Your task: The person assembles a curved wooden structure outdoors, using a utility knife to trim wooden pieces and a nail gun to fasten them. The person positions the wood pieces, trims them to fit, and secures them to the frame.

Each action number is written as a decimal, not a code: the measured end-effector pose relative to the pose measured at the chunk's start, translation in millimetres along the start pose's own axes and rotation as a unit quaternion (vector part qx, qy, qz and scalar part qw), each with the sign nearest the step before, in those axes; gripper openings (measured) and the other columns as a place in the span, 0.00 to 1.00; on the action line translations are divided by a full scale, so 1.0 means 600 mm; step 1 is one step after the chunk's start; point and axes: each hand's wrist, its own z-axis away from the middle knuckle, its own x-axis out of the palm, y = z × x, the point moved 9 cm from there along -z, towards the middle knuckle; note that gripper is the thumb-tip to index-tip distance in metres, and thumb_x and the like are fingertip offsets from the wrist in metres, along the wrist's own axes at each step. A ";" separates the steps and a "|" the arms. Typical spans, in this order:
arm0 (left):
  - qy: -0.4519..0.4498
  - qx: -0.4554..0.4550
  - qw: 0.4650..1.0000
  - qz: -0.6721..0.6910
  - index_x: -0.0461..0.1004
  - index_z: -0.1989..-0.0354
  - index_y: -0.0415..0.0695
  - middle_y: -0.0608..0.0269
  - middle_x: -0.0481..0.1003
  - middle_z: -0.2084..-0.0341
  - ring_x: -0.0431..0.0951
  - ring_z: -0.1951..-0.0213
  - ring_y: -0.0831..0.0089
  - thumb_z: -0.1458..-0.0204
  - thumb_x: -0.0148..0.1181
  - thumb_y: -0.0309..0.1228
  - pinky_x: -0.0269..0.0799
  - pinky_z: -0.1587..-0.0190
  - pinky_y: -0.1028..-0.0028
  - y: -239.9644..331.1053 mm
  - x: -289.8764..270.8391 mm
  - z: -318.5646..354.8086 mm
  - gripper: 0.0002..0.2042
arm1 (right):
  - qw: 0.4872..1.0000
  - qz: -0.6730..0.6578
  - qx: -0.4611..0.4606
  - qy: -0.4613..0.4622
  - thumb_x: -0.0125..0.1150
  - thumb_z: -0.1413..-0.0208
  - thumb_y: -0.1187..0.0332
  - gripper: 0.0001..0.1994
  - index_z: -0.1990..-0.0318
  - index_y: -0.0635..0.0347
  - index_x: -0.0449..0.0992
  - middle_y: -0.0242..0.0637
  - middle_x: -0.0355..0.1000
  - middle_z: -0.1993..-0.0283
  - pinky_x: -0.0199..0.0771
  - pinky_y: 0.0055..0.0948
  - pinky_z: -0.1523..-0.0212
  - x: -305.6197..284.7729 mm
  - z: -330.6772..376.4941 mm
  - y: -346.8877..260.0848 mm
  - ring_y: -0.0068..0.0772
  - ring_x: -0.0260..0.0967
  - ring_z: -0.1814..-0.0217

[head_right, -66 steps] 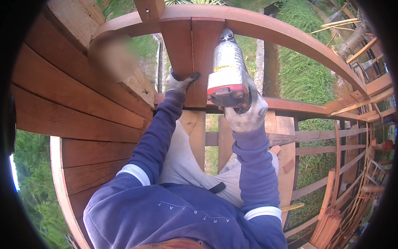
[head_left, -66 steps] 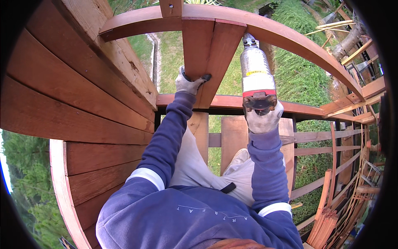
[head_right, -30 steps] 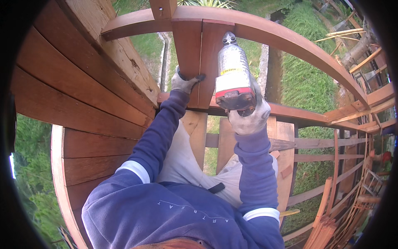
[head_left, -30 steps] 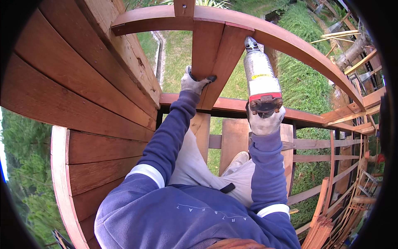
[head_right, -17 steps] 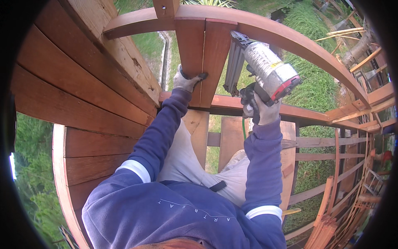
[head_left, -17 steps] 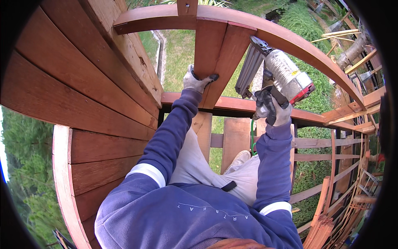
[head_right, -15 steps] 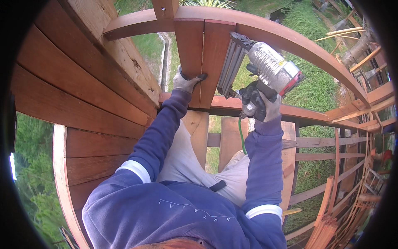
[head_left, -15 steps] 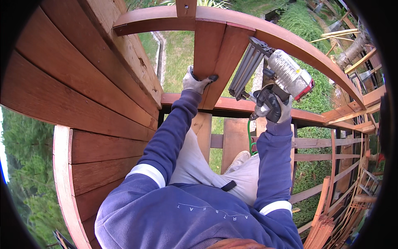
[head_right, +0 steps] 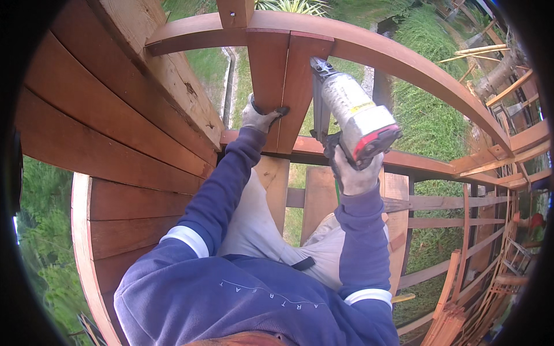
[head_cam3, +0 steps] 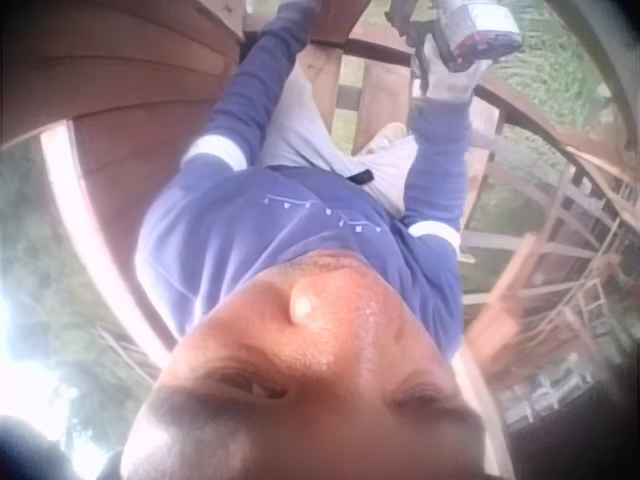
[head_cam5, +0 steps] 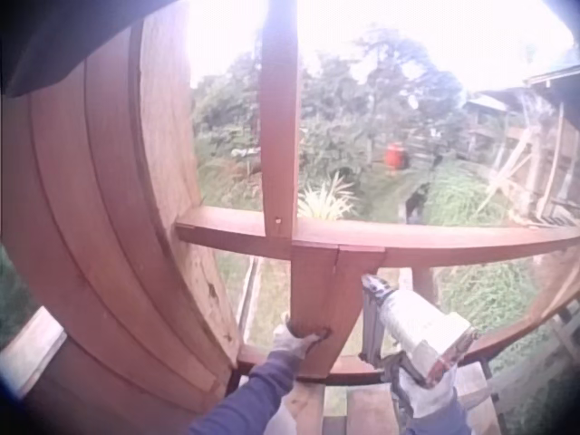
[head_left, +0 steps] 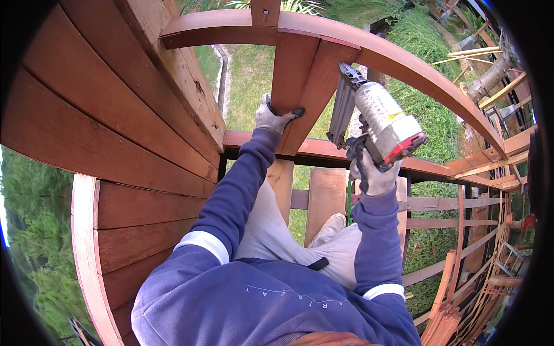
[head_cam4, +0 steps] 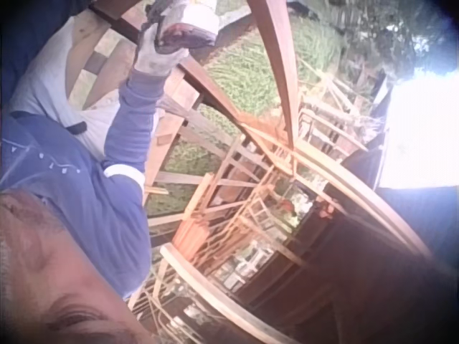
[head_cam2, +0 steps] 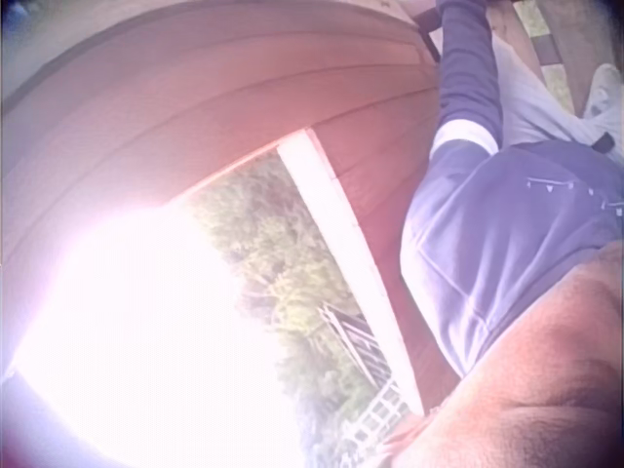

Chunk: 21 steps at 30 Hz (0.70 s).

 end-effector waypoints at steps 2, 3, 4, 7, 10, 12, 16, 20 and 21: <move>-0.006 -0.002 1.000 0.002 0.68 0.53 0.40 0.57 0.76 0.59 0.77 0.57 0.68 0.65 0.72 0.24 0.74 0.53 0.69 -0.002 0.004 -0.002 0.27 | 0.994 0.037 -0.070 0.080 0.67 0.53 0.75 0.24 0.48 0.68 0.67 0.41 0.74 0.59 0.76 0.38 0.56 0.006 0.015 -0.014 0.37 0.75 0.60; -0.001 0.003 1.000 0.019 0.68 0.53 0.40 0.58 0.77 0.59 0.78 0.58 0.68 0.65 0.73 0.25 0.74 0.53 0.69 -0.006 0.002 -0.003 0.27 | 0.986 0.056 -0.103 0.121 0.69 0.54 0.75 0.27 0.46 0.66 0.65 0.40 0.74 0.58 0.76 0.40 0.56 0.011 0.024 -0.021 0.38 0.75 0.59; 0.000 0.006 0.999 0.038 0.68 0.53 0.40 0.58 0.77 0.60 0.78 0.58 0.67 0.65 0.73 0.26 0.74 0.54 0.69 -0.001 0.004 -0.002 0.27 | 0.997 -0.053 -0.025 0.058 0.69 0.55 0.76 0.25 0.48 0.64 0.67 0.38 0.74 0.60 0.77 0.40 0.59 0.027 0.008 0.012 0.37 0.75 0.60; 0.006 0.010 1.000 -0.014 0.69 0.53 0.40 0.56 0.78 0.62 0.79 0.60 0.65 0.64 0.74 0.29 0.75 0.55 0.67 0.018 -0.003 0.004 0.27 | 0.993 -0.110 0.044 0.007 0.67 0.56 0.76 0.20 0.53 0.60 0.70 0.34 0.74 0.66 0.78 0.38 0.64 0.055 -0.006 0.021 0.32 0.76 0.63; 0.011 -0.045 0.998 -0.044 0.69 0.56 0.41 0.55 0.78 0.63 0.79 0.61 0.65 0.68 0.79 0.39 0.75 0.56 0.68 0.047 -0.010 0.012 0.31 | 0.996 0.027 -0.078 0.018 0.67 0.57 0.75 0.26 0.46 0.66 0.69 0.44 0.76 0.60 0.77 0.38 0.57 0.042 -0.037 -0.102 0.41 0.77 0.60; 0.007 -0.043 0.999 -0.032 0.69 0.56 0.41 0.56 0.78 0.62 0.79 0.60 0.66 0.68 0.79 0.39 0.75 0.56 0.68 0.066 -0.012 0.019 0.31 | 0.989 0.071 -0.126 0.025 0.69 0.60 0.72 0.33 0.42 0.65 0.65 0.50 0.74 0.58 0.77 0.41 0.56 0.048 -0.038 -0.106 0.51 0.76 0.59; 0.002 -0.035 0.998 -0.047 0.69 0.56 0.41 0.55 0.78 0.62 0.79 0.60 0.65 0.68 0.79 0.39 0.75 0.57 0.68 0.063 -0.019 0.014 0.31 | 0.988 0.079 -0.133 0.016 0.71 0.63 0.69 0.38 0.39 0.63 0.63 0.55 0.72 0.54 0.75 0.45 0.54 0.069 -0.041 -0.106 0.57 0.74 0.55; 0.006 -0.018 0.999 -0.026 0.70 0.56 0.41 0.54 0.78 0.63 0.79 0.61 0.63 0.68 0.79 0.40 0.74 0.57 0.67 0.064 -0.013 0.018 0.31 | 0.996 0.058 -0.065 -0.011 0.71 0.62 0.68 0.37 0.40 0.62 0.63 0.55 0.72 0.54 0.74 0.45 0.53 0.076 -0.037 -0.085 0.57 0.73 0.55; 0.009 -0.020 1.000 -0.022 0.70 0.57 0.41 0.54 0.78 0.63 0.79 0.61 0.63 0.69 0.79 0.40 0.74 0.56 0.67 0.056 -0.010 0.015 0.31 | 0.997 0.041 -0.062 -0.012 0.71 0.63 0.68 0.37 0.41 0.62 0.64 0.55 0.72 0.54 0.74 0.45 0.53 0.080 -0.036 -0.073 0.57 0.73 0.54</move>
